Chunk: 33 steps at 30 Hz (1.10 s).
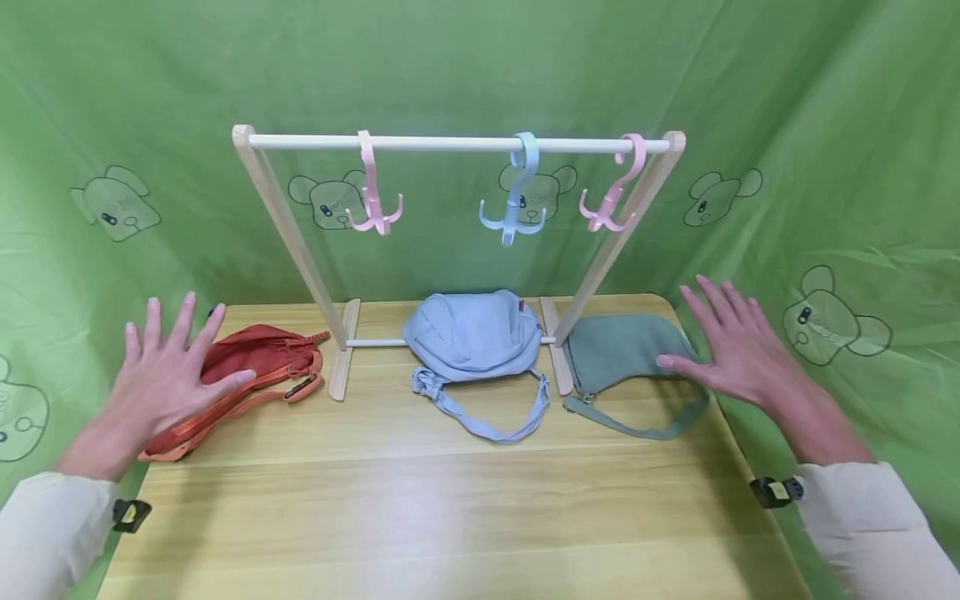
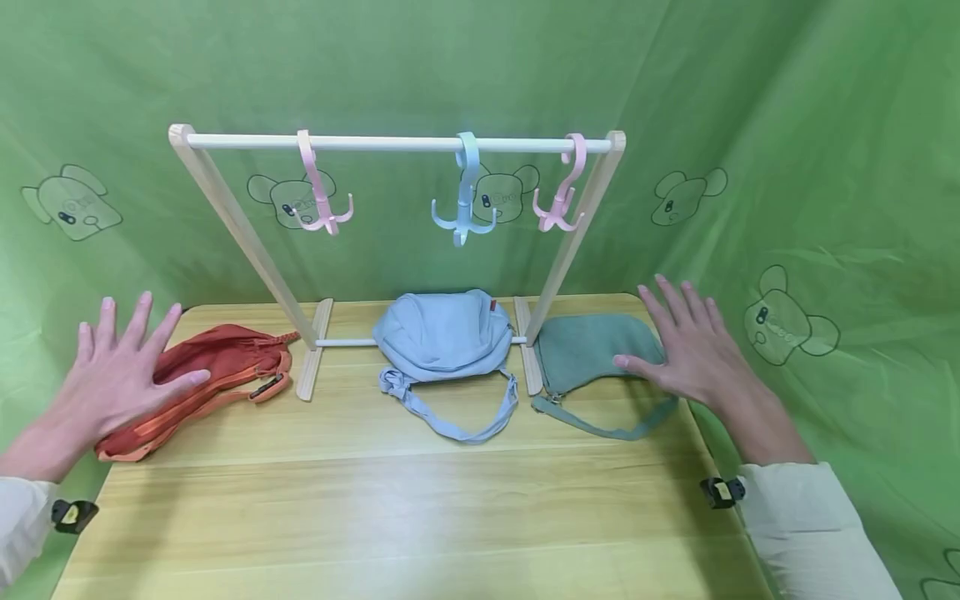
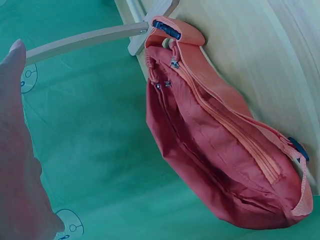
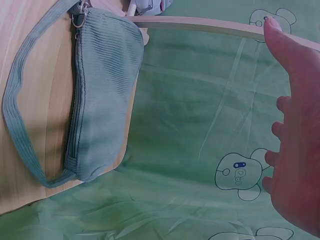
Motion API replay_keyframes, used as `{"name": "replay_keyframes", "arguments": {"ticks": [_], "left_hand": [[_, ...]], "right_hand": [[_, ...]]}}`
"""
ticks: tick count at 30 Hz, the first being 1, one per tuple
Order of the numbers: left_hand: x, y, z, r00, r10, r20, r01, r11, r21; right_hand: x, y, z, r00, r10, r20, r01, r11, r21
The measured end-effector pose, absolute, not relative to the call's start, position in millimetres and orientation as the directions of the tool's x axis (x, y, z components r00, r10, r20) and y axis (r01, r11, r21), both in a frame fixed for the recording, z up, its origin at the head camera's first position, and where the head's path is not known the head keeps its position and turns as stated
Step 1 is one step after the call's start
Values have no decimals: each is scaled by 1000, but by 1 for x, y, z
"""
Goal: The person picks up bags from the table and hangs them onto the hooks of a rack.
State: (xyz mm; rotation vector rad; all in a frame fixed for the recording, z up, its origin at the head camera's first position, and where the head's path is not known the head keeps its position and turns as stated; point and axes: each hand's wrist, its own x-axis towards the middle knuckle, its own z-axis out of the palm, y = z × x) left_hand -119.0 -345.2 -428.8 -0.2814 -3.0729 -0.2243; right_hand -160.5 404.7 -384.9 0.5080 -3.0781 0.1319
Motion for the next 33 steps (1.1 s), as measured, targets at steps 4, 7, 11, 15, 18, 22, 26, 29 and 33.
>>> {"name": "replay_keyframes", "arguments": {"ticks": [4,7,11,15,18,22,26,29,33], "left_hand": [[-119,-345,-430,-982,180,56,186,973,137],[-120,-344,-431,-982,181,52,187,973,134],[-121,-342,-432,-981,183,58,190,972,136],[-120,-340,-434,-980,186,77,196,970,146],[-118,-339,-434,-978,187,88,199,968,155],[-118,-337,-434,-979,185,89,197,968,158],[-119,-335,-434,-980,179,85,191,970,150],[-119,-334,-434,-981,176,81,187,971,148],[-120,-331,-434,-980,180,81,191,970,151]], "right_hand": [[-161,403,-387,-944,-328,35,-330,940,-81],[-161,400,-388,-942,-334,35,-335,939,-78],[-162,396,-388,-942,-335,36,-337,938,-78],[-162,393,-389,-940,-339,36,-341,937,-80],[-163,392,-391,-937,-346,39,-348,934,-80],[-162,391,-392,-932,-359,53,-362,929,-77],[-163,388,-392,-923,-378,72,-383,921,-75],[-164,386,-393,-915,-394,84,-400,913,-75],[-163,385,-393,-908,-408,97,-415,907,-76]]}}
